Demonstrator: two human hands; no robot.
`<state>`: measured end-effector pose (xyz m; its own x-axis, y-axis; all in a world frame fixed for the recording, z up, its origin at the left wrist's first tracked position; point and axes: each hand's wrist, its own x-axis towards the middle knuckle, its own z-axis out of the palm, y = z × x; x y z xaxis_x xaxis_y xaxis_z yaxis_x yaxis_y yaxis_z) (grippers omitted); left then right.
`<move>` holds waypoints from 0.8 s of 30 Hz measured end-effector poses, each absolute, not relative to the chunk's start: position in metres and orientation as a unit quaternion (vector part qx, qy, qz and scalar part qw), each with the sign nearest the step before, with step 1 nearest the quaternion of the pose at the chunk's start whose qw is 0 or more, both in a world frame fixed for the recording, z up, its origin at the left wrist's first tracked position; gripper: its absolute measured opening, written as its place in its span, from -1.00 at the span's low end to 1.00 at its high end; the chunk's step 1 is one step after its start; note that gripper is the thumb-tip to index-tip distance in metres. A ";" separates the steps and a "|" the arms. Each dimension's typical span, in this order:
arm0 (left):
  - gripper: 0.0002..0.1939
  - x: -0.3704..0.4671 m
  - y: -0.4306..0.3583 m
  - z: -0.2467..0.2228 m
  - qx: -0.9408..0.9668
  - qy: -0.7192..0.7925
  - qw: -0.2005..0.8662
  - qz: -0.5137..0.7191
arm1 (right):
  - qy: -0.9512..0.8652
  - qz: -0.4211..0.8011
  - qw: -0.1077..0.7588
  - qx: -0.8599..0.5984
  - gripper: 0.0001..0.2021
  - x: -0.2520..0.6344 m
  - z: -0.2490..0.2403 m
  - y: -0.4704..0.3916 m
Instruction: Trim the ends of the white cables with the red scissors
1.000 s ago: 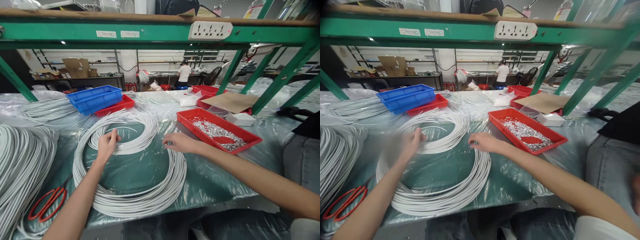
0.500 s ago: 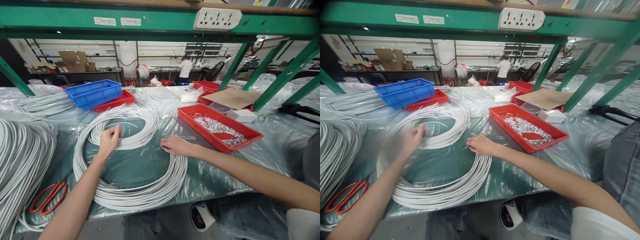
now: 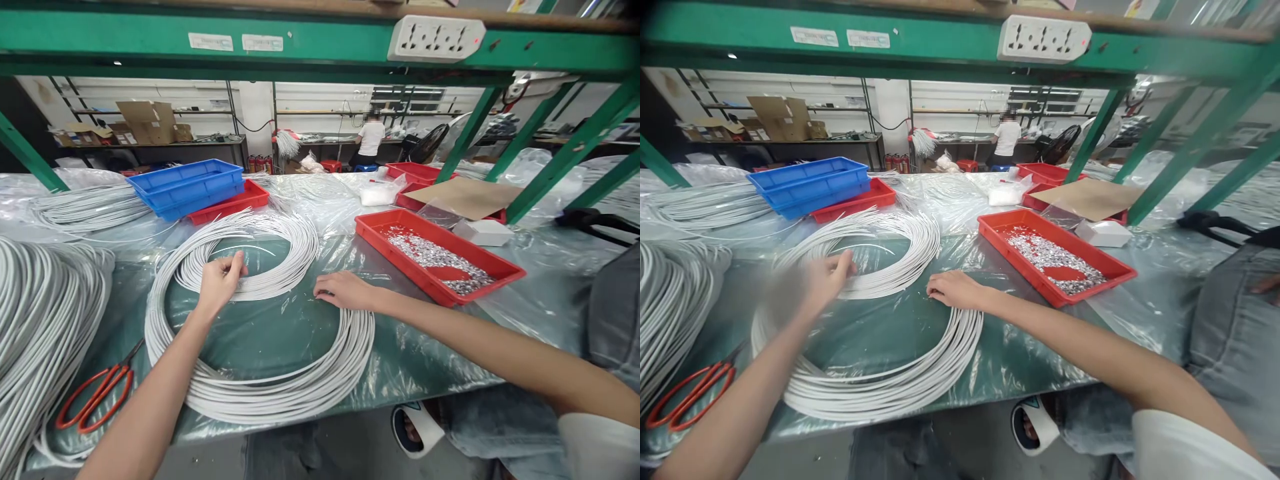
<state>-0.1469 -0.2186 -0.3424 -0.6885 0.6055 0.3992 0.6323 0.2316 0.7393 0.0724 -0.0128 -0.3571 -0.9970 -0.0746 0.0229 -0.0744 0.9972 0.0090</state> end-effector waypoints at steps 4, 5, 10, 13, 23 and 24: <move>-0.44 -0.145 -0.219 -0.339 -0.405 -0.787 0.011 -0.466 | -0.995 -0.064 -0.006 0.080 -0.83 0.070 -0.350 -0.018; -0.45 -0.145 -0.220 -0.339 -0.405 -0.788 0.014 -0.463 | -0.993 -0.080 -0.010 0.090 -0.84 0.069 -0.348 -0.021; -0.50 -0.147 -0.224 -0.340 -0.384 -0.810 0.012 -0.443 | -0.986 -0.125 -0.026 0.105 -0.83 0.063 -0.342 -0.036; -0.51 -0.151 -0.225 -0.341 -0.350 -0.831 -0.018 -0.431 | -0.990 -0.115 -0.035 0.080 -0.88 0.058 -0.339 -0.038; -0.58 -0.142 -0.221 -0.323 -0.256 -0.857 -0.083 -0.441 | -0.963 -0.046 0.018 -0.264 -0.88 0.164 -0.284 0.088; -0.57 -0.141 -0.221 -0.323 -0.260 -0.859 -0.076 -0.435 | -0.950 -0.046 0.015 -0.308 -0.89 0.181 -0.281 0.106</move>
